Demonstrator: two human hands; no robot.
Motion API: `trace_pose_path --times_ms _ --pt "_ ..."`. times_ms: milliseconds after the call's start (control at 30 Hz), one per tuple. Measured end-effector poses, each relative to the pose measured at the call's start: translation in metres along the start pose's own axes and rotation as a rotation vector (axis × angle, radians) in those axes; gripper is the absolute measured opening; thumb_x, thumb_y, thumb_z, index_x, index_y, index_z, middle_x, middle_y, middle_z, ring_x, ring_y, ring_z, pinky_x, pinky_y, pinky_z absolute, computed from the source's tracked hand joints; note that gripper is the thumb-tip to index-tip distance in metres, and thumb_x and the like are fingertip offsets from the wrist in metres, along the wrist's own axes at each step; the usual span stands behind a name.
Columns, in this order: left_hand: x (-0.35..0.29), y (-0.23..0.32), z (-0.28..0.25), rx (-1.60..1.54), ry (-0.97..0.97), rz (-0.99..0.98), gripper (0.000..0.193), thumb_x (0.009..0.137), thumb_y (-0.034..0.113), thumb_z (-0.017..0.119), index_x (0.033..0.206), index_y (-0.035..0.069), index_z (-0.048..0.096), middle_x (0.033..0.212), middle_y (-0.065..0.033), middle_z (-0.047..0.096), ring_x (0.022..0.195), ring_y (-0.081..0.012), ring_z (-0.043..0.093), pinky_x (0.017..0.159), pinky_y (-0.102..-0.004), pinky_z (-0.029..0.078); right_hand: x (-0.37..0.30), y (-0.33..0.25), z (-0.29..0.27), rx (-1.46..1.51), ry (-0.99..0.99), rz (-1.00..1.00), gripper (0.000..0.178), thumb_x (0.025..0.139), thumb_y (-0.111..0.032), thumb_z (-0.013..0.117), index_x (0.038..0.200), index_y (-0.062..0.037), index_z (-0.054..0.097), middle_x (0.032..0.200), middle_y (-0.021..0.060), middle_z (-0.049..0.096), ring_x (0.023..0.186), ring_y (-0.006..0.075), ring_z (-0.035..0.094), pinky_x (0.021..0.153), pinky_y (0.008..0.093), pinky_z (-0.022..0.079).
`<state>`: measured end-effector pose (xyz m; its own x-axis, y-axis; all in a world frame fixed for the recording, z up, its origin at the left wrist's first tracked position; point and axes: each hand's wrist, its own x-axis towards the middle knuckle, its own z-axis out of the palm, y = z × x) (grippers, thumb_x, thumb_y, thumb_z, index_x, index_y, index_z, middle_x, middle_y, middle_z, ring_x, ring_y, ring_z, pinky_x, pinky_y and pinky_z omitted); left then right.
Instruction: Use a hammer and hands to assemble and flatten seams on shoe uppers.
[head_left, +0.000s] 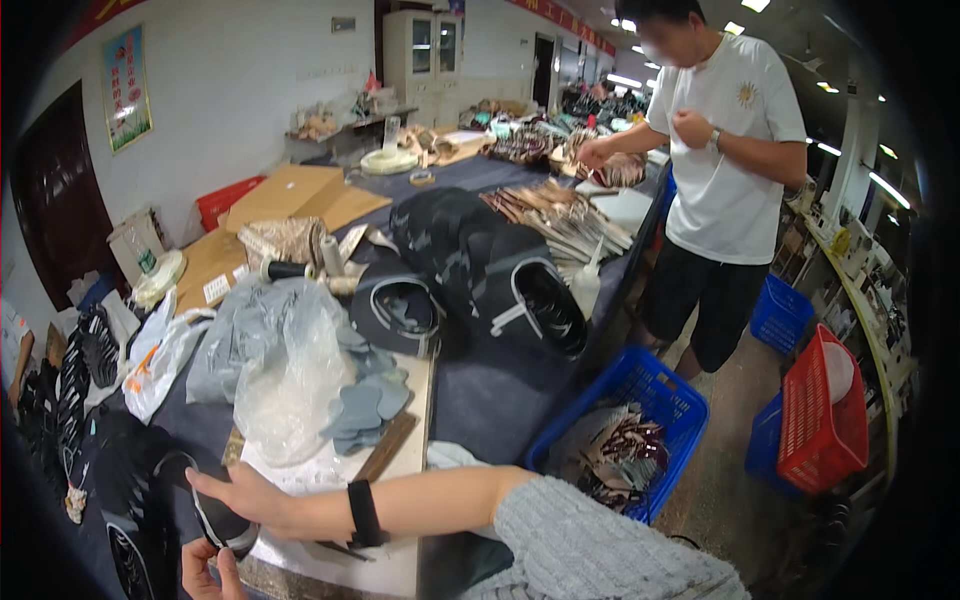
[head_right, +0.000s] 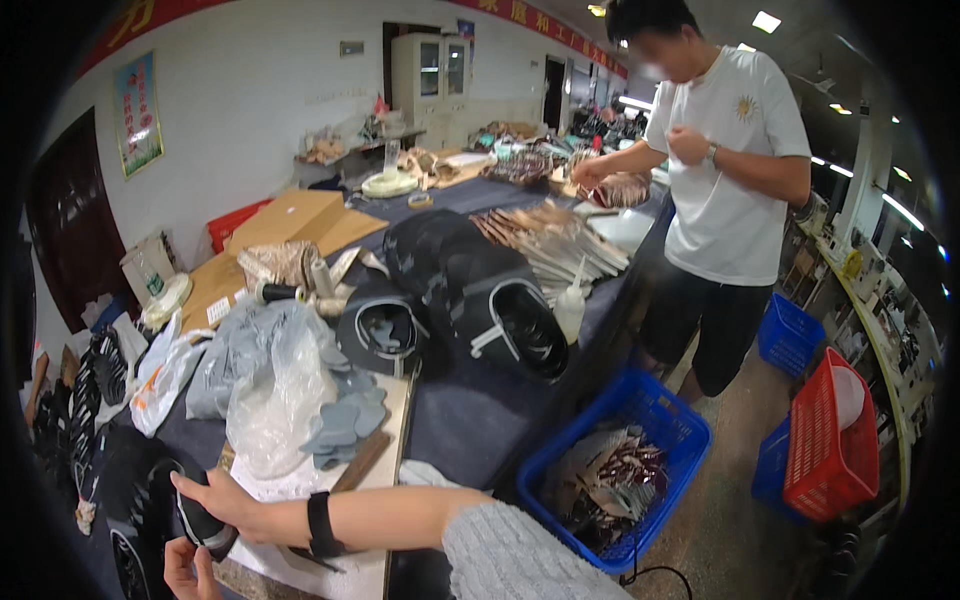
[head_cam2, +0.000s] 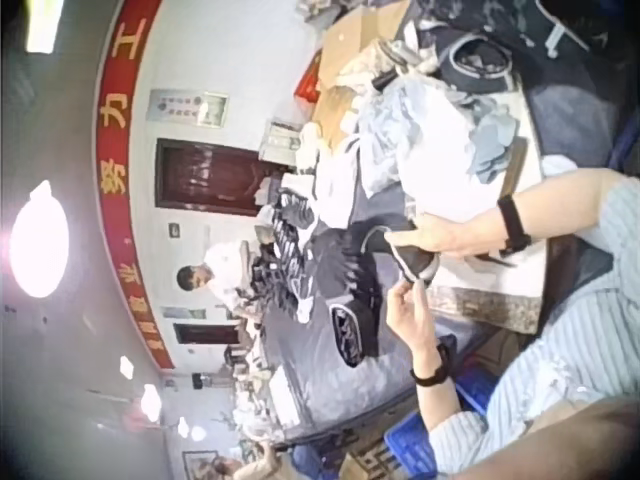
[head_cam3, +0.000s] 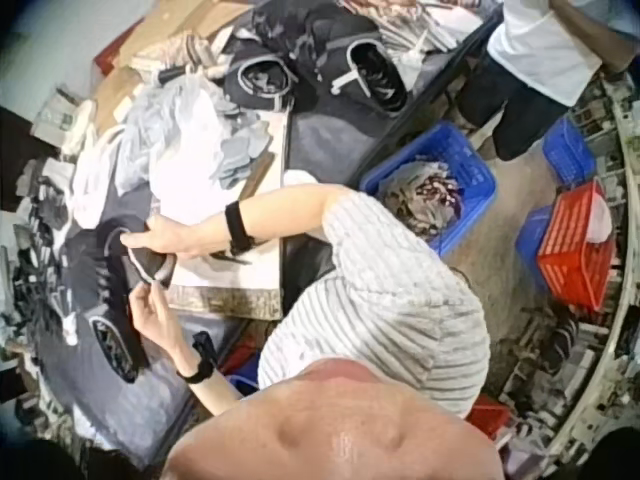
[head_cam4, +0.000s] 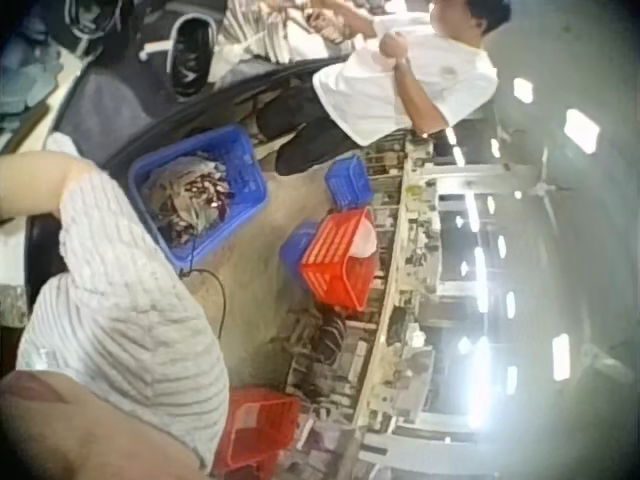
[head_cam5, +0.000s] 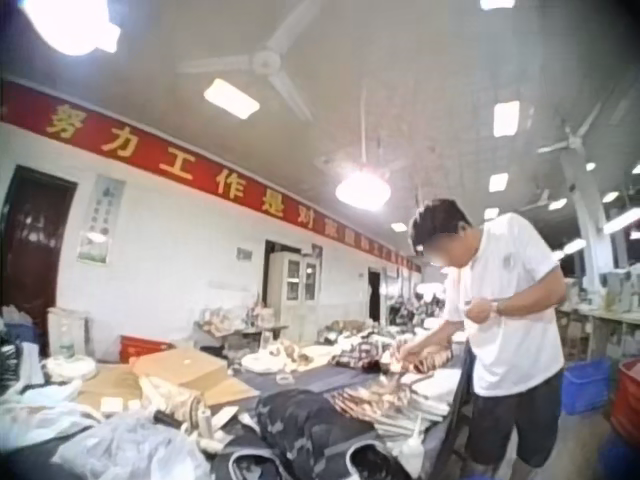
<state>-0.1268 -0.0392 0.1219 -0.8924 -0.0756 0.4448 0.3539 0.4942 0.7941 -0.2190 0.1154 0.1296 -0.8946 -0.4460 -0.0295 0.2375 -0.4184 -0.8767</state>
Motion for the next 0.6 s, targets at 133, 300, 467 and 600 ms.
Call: trace_pose_path --times_ms 133,300,467,600 --pt "0.009 0.005 0.007 -0.056 0.101 0.0 0.008 0.092 0.005 0.059 0.095 -0.003 0.059 0.083 -0.0028 0.057 0.076 -0.0101 0.052 0.069 -0.024 0.044 0.001 0.028 -0.011 0.082 -0.153 -0.071 0.044 0.083 -0.043 0.072 0.108 -0.0087 0.06 0.098 -0.0012 0.064 0.088 0.01 0.058 0.084 0.0269 0.045" --pt "0.009 0.016 0.006 -0.067 0.093 -0.068 0.01 0.093 0.005 0.057 0.096 -0.004 0.06 0.085 -0.0046 0.06 0.076 -0.0111 0.053 0.072 -0.0253 0.046 -0.007 0.025 -0.018 0.059 -0.209 -0.093 0.035 0.081 -0.034 0.076 0.101 -0.0069 0.065 0.095 -0.003 0.066 0.089 0.008 0.058 0.082 0.0247 0.045" --pt "0.013 0.02 0.006 -0.177 0.013 -0.044 0.01 0.094 0.005 0.056 0.093 -0.004 0.059 0.08 -0.0024 0.058 0.072 -0.0093 0.05 0.066 -0.0223 0.042 -0.012 0.021 -0.025 0.191 -0.296 -0.035 0.042 0.08 -0.036 0.077 0.107 -0.0078 0.061 0.098 -0.0022 0.065 0.091 0.0082 0.058 0.082 0.0249 0.046" --pt "0.01 0.016 0.01 -0.064 0.089 0.044 0.009 0.093 0.005 0.057 0.09 -0.004 0.058 0.077 -0.0017 0.055 0.07 -0.0091 0.048 0.064 -0.0222 0.041 -0.023 0.022 -0.02 0.049 -0.228 -0.125 0.051 0.069 -0.025 0.084 0.106 -0.0022 0.057 0.094 0.0081 0.065 0.087 0.0144 0.059 0.079 0.0272 0.046"
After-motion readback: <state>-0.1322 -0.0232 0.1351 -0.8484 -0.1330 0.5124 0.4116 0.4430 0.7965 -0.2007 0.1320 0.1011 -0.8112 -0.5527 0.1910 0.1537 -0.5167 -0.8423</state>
